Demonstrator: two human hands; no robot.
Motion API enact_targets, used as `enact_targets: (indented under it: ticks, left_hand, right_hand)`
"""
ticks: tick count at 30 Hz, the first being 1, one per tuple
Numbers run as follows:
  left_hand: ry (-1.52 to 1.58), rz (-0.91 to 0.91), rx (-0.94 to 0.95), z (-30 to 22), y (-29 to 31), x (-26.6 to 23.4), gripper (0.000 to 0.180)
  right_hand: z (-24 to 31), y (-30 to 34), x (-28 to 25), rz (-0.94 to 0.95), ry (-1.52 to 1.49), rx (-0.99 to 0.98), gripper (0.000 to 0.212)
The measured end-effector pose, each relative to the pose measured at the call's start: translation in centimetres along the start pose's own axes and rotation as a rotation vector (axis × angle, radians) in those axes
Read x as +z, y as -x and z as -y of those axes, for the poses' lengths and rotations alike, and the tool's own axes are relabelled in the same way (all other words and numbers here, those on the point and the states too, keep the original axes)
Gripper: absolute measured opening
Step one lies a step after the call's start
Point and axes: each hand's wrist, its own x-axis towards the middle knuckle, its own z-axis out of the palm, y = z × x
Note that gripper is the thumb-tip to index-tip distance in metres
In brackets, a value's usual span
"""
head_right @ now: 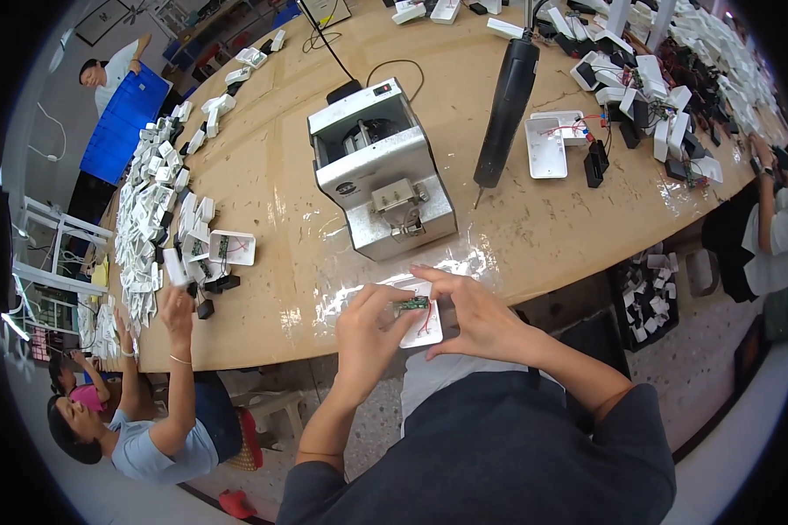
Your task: Assembling small electronic components using an electric screwdriver on a production line.
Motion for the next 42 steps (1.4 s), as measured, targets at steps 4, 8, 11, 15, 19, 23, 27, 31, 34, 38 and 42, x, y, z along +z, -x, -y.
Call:
enact_targets:
  ticks: [4, 8, 11, 15, 19, 23, 27, 31, 34, 38, 42]
  left_hand:
    - [-0.028, -0.025, -0.008, -0.4, 0.1, 1.3, 0.020]
    - [-0.105, -0.029, -0.018, -0.6, 0.6, 2.2, 0.021]
    - [-0.167, -0.033, 0.008, -0.4, 0.8, 2.6, 0.020]
    - [-0.168, -0.037, 0.028, -0.5, 0.7, 2.9, 0.019]
    - [-0.178, -0.050, 0.006, -0.7, 0.8, 2.8, 0.021]
    - [-0.147, -0.031, -0.022, -0.7, 0.8, 2.6, 0.022]
    - [-0.155, -0.031, -0.019, -0.6, 1.0, 2.6, 0.021]
    - [-0.126, -0.038, -0.016, -0.6, 0.8, 2.7, 0.020]
    - [-0.109, -0.045, -0.011, -0.5, 0.8, 2.8, 0.020]
    - [-0.108, -0.055, -0.005, -0.3, 0.9, 2.8, 0.020]
    - [-0.109, -0.046, -0.019, -0.3, 0.9, 2.7, 0.020]
  right_hand:
    - [0.9, -0.9, -2.5, -0.129, 0.124, -0.064, 0.073]
    - [-3.3, -4.2, -5.7, -0.968, 0.229, 0.018, 0.051]
    - [-3.8, -8.9, -8.6, -1.033, 0.128, 0.104, 0.056]
    - [-6.3, -11.6, -10.4, -0.856, -0.394, 0.258, 0.051]
    - [-5.6, -12.7, -10.0, -0.854, -0.576, 0.262, 0.055]
    - [0.1, -13.5, -9.7, -0.817, -0.706, 0.113, 0.072]
    - [5.2, -14.3, -7.1, -0.615, -0.797, -0.160, 0.078]
    - [5.1, -15.1, -4.9, -0.484, -0.572, -0.145, 0.091]
    - [4.6, -15.5, -4.1, -0.457, -0.562, -0.120, 0.095]
    - [4.3, -15.5, -3.8, -0.464, -0.554, -0.100, 0.097]
    - [4.0, -15.6, -3.5, -0.465, -0.550, -0.093, 0.096]
